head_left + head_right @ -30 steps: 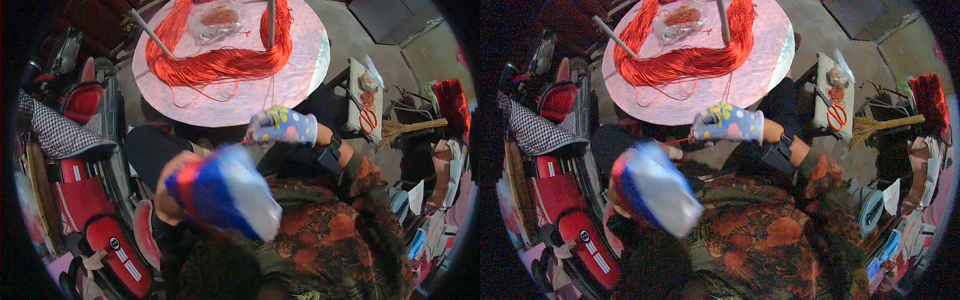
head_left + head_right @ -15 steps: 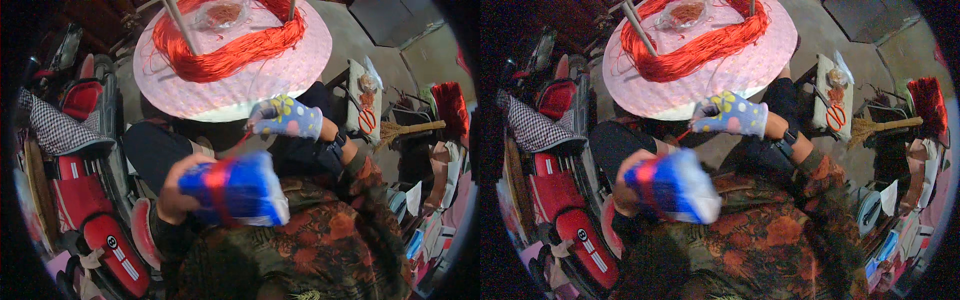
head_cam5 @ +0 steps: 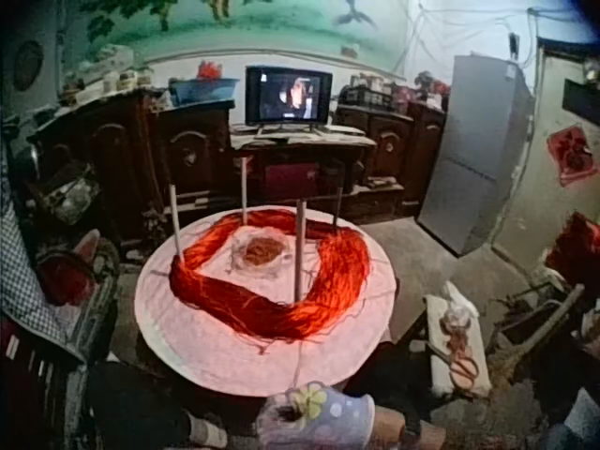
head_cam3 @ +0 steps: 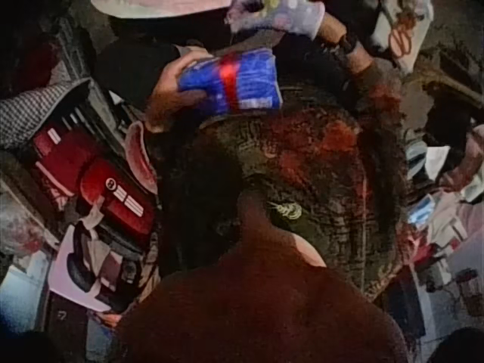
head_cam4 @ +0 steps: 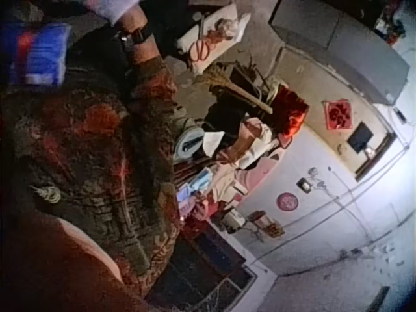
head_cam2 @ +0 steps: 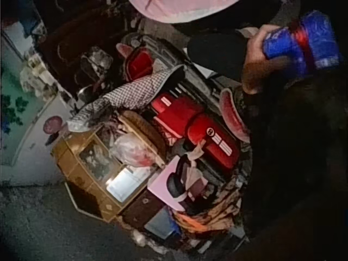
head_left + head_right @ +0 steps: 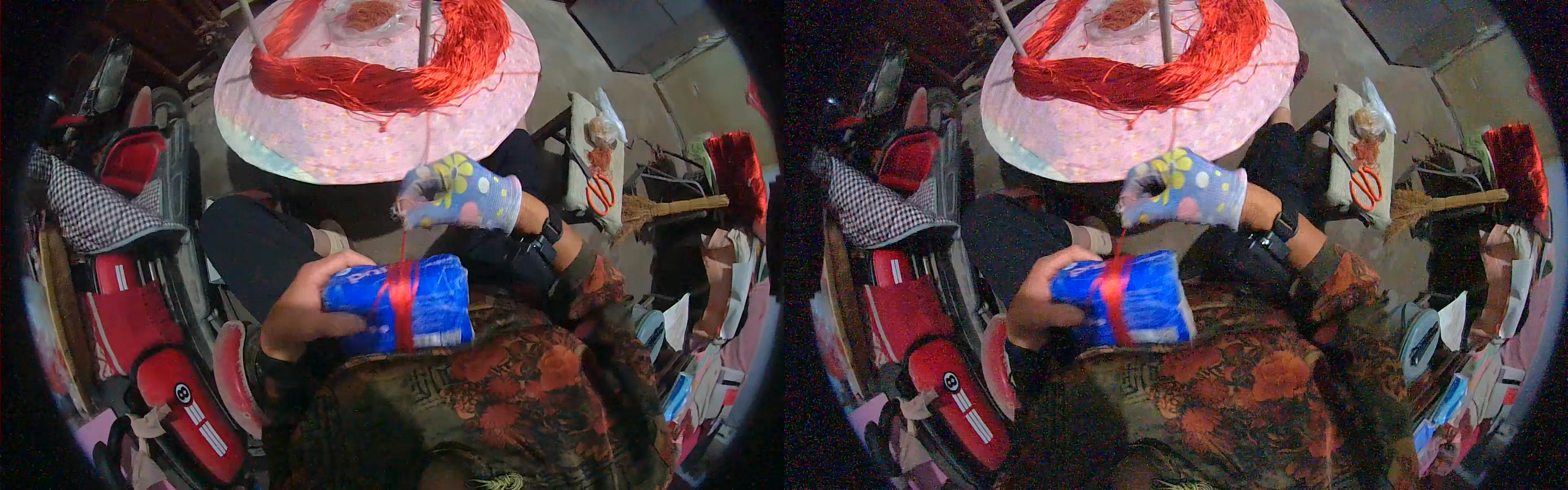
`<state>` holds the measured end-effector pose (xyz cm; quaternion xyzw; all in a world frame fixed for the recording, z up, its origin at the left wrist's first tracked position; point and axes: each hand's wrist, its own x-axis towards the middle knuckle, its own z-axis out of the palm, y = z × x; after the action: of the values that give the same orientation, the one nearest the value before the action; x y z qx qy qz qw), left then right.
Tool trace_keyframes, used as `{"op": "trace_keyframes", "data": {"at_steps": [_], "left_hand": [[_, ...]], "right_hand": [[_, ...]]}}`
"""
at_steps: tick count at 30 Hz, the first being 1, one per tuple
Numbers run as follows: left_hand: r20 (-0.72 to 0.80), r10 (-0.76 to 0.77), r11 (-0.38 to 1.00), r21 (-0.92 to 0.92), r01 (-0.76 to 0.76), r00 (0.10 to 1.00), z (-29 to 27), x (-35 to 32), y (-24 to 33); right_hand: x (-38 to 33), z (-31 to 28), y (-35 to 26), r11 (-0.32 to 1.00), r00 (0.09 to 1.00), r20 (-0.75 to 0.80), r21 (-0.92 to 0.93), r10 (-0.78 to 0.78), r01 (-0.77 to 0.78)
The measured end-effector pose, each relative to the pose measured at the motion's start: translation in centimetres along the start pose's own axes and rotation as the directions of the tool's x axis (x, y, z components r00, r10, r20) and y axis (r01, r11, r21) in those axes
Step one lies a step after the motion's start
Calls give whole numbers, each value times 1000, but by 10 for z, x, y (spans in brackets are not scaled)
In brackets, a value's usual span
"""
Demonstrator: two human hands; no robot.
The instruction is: The recorder winds red string from a large coil around a blue rectangular package, then cuts the string and ties it off.
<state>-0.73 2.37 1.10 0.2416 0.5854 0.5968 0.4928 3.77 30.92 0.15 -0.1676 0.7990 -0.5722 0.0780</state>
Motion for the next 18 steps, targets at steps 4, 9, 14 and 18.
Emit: {"op": "trace_keyframes", "data": {"at_steps": [4, 9, 14, 18], "left_hand": [[-611, 137, 839, -347, -419, 780, 23, -9, 7], [-564, 132, 972, 236, 6, 816, -1, 6, 8], [-79, -56, 998, -27, 54, 995, 7, 1, 0], [-28, 234, 814, -542, -211, 972, -11, -12, -8]], "right_hand": [[-22, 25, 22, 984, 986, 89, 94, 144, -152], [-19, 15, -35, 951, 966, 243, -267, -90, 156], [3, -3, -17, 998, 991, 121, -11, -61, 63], [-15, 7, 17, 953, 984, 61, 246, 167, -177]]}}
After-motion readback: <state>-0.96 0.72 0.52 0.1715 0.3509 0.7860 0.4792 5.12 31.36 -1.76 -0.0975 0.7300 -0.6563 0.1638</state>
